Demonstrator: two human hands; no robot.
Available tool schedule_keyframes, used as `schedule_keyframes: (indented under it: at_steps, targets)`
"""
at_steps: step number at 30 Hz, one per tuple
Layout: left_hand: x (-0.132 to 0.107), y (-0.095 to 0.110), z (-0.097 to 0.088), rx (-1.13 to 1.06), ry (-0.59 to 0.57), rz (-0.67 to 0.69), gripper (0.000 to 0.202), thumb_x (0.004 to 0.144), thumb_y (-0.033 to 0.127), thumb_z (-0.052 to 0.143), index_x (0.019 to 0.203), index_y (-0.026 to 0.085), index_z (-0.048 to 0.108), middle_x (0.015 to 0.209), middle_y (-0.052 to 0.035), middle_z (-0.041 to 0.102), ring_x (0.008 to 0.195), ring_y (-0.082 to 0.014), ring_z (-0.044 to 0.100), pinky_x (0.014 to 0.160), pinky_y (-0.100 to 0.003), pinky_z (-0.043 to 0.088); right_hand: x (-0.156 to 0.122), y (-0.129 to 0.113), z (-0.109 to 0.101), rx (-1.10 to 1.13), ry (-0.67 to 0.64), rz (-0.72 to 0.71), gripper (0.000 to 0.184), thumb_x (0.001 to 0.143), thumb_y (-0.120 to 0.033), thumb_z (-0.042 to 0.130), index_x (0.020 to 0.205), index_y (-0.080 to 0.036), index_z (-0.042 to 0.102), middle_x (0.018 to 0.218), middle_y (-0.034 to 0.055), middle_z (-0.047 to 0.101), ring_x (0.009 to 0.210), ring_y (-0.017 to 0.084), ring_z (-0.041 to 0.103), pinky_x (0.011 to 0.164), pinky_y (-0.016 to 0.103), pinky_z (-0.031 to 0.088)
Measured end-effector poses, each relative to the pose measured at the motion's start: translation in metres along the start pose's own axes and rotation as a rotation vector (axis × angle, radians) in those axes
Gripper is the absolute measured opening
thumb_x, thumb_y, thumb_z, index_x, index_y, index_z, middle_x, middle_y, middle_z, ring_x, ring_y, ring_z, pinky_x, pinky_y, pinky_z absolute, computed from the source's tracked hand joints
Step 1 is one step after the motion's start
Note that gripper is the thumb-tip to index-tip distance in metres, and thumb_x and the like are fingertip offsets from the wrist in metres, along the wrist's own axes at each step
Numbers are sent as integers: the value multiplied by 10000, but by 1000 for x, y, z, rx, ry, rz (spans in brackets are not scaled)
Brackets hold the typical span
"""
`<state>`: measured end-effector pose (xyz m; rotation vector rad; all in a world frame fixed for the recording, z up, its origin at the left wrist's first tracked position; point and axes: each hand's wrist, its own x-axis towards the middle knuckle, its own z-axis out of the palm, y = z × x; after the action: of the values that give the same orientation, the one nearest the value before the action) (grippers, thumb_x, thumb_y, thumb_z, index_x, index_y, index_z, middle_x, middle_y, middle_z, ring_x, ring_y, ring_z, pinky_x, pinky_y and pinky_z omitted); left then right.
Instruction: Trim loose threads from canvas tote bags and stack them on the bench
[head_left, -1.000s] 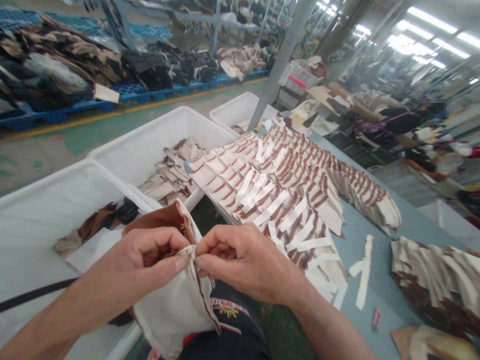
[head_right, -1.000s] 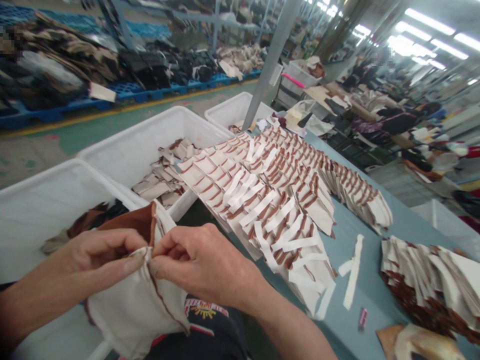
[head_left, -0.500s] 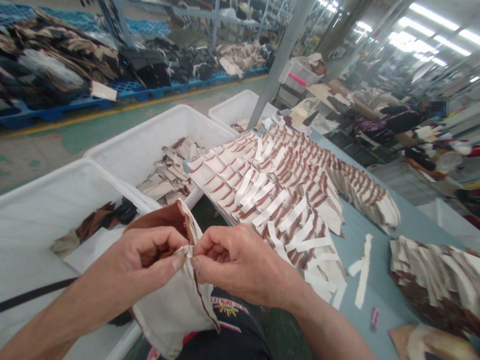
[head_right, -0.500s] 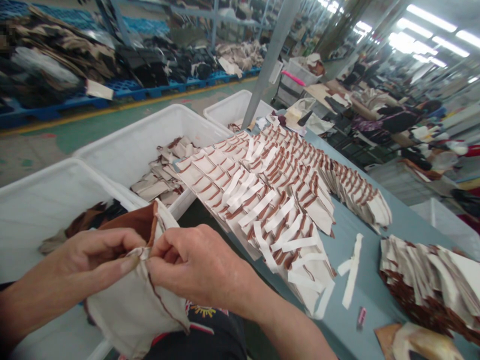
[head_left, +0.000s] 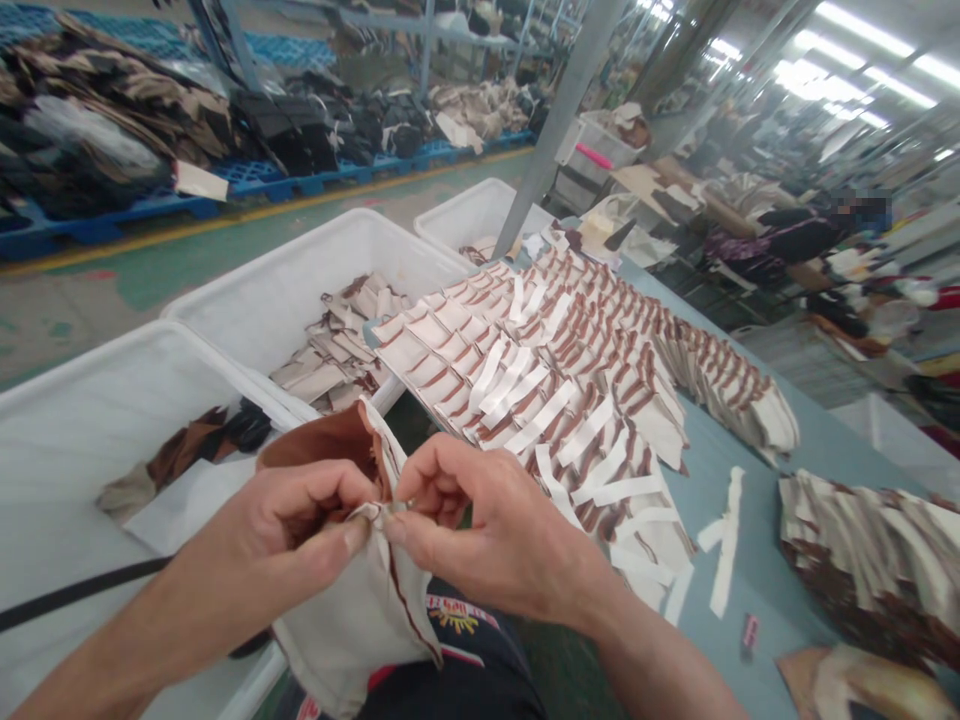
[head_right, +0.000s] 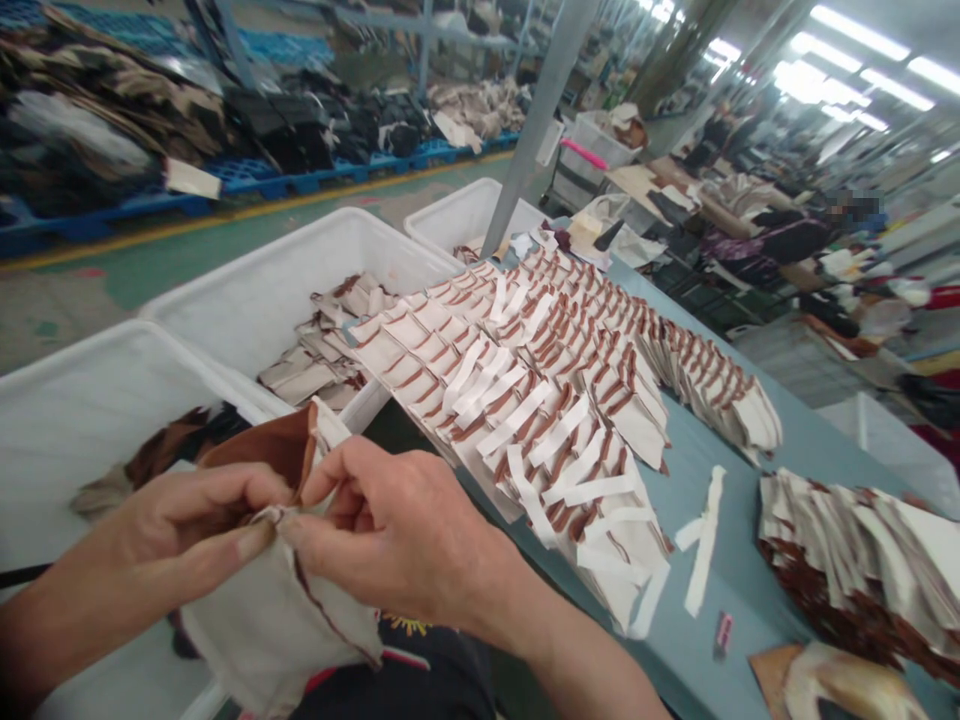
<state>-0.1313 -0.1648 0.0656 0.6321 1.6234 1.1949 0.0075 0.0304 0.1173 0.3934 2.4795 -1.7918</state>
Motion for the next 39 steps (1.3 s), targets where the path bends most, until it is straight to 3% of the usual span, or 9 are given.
schedule_keyframes:
  at_steps: [4, 8, 9, 11, 13, 15, 21, 26, 39]
  targets:
    - [-10, 20, 4, -8, 9, 29, 371, 891, 566, 816, 806, 207, 780, 748, 7, 710, 681, -168, 588, 599, -207, 479, 3, 8, -4, -84, -52, -235, 174, 1020, -298, 769, 1172, -239, 710, 767, -78, 670, 649, 105, 607, 702, 228, 472]
    - [-17, 37, 8, 117, 179, -8, 343, 833, 542, 806, 685, 233, 779, 688, 23, 694, 683, -170, 584, 630, -233, 459, 18, 19, -10, -245, 1, -518, 160, 1071, -364, 789, 1021, -232, 714, 1131, 59, 796, 1049, 186, 741, 964, 301, 537]
    - [-17, 37, 8, 142, 193, 13, 341, 847, 533, 793, 674, 240, 782, 681, 25, 698, 674, -169, 589, 632, -238, 460, 23, 21, -12, -248, -27, -569, 198, 1079, -379, 792, 984, -232, 698, 1235, 83, 799, 1144, 202, 738, 1041, 325, 534]
    - [-16, 31, 5, 199, 170, 111, 315, 901, 483, 763, 690, 251, 801, 683, 31, 718, 656, -162, 618, 629, -235, 469, 31, 25, -15, -210, -126, -627, 258, 1089, -396, 796, 935, -238, 662, 1223, 75, 812, 1158, 200, 733, 1106, 347, 523]
    - [-15, 22, -1, 260, 114, 217, 309, 966, 431, 717, 728, 255, 807, 698, 41, 742, 640, -151, 655, 613, -222, 478, 35, 26, -15, -176, -197, -633, 279, 1084, -392, 807, 912, -243, 646, 1021, 29, 803, 1037, 185, 726, 1067, 337, 529]
    - [-14, 15, -6, 332, 80, 298, 319, 1016, 398, 676, 754, 258, 791, 703, 55, 745, 630, -135, 669, 609, -210, 481, 36, 25, -13, -163, -187, -630, 252, 1076, -345, 801, 901, -239, 653, 871, -7, 751, 941, 174, 704, 1011, 324, 525]
    - [-16, 10, -10, 480, 167, 482, 287, 1050, 292, 609, 791, 278, 731, 639, 118, 659, 549, -91, 595, 575, -185, 445, 30, 21, 3, -98, 2, -694, 156, 982, -141, 715, 862, -219, 652, 787, -41, 716, 753, 126, 654, 888, 300, 507]
    - [-19, 7, -11, 499, 137, 472, 308, 1086, 286, 558, 822, 287, 717, 687, 123, 661, 592, -98, 609, 617, -183, 470, 31, 20, 6, -86, 6, -684, 182, 1006, -212, 696, 838, -224, 627, 764, -37, 721, 716, 130, 642, 846, 304, 510]
    - [-13, 13, -6, 522, 197, 510, 263, 1024, 242, 593, 785, 274, 697, 665, 131, 644, 570, -81, 606, 601, -156, 466, 27, 20, 4, -88, 50, -609, 146, 929, -139, 738, 808, -195, 677, 705, -60, 700, 652, 93, 632, 758, 241, 478]
